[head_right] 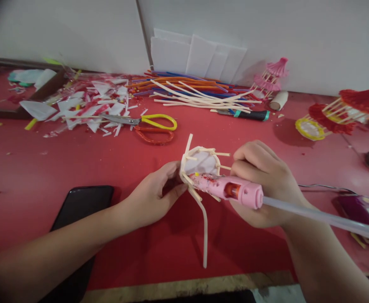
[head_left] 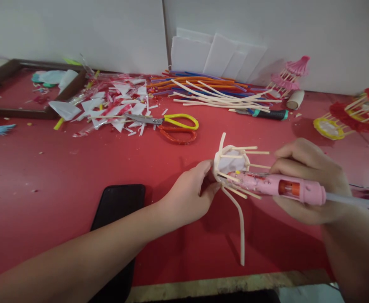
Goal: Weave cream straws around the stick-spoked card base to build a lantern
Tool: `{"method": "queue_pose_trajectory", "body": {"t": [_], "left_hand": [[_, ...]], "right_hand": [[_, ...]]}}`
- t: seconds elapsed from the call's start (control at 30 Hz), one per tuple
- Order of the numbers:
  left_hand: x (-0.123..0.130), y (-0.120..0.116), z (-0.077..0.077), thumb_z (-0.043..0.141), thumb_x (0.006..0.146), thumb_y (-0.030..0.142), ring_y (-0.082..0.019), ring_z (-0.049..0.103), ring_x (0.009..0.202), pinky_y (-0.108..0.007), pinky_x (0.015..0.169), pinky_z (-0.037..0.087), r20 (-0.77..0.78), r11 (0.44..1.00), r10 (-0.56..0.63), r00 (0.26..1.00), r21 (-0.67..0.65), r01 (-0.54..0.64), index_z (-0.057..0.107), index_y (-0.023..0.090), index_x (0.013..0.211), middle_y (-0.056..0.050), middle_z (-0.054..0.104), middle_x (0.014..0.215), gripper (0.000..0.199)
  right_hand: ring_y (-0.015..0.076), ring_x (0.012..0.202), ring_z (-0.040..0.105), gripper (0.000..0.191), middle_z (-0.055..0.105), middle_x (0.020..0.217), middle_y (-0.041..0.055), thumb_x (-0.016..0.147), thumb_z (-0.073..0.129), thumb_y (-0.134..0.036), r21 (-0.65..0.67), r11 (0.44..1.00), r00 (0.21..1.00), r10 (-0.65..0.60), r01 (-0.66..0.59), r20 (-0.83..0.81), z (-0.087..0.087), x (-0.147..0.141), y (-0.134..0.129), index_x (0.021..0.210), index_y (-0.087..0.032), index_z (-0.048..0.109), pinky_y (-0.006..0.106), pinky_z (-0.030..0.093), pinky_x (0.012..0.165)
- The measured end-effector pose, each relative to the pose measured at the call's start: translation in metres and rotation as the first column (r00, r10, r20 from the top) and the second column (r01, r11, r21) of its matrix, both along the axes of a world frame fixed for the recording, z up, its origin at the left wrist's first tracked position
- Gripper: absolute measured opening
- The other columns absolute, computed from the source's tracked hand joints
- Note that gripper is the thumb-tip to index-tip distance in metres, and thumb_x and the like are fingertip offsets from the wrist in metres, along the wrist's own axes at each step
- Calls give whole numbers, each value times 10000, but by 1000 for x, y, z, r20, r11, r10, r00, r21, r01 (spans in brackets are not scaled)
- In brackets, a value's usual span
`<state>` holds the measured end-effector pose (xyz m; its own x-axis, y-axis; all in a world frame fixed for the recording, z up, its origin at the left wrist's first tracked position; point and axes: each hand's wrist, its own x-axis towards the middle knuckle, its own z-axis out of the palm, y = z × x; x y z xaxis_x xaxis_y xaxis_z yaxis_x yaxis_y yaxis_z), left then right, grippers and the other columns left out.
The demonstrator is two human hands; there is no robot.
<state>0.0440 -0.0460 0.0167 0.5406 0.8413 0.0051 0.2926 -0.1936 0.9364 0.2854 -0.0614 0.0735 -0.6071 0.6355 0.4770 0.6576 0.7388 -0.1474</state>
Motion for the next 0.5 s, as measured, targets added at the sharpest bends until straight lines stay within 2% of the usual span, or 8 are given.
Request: {"method": "queue_pose_trajectory", "body": {"t": [0.5], "left_hand": [[0,-1,-2,553,894,142,-228,674,1037,-357,891,529,44,1000,7,999,-8,-7,550,178,1133,-91,707,1112,242]], "right_hand": [[166,643,439,104,483,779,41,765,614,-160,56,996,997,-71,71,-1,-1,-2,-2,738,-212,528,341,364,574]]}}
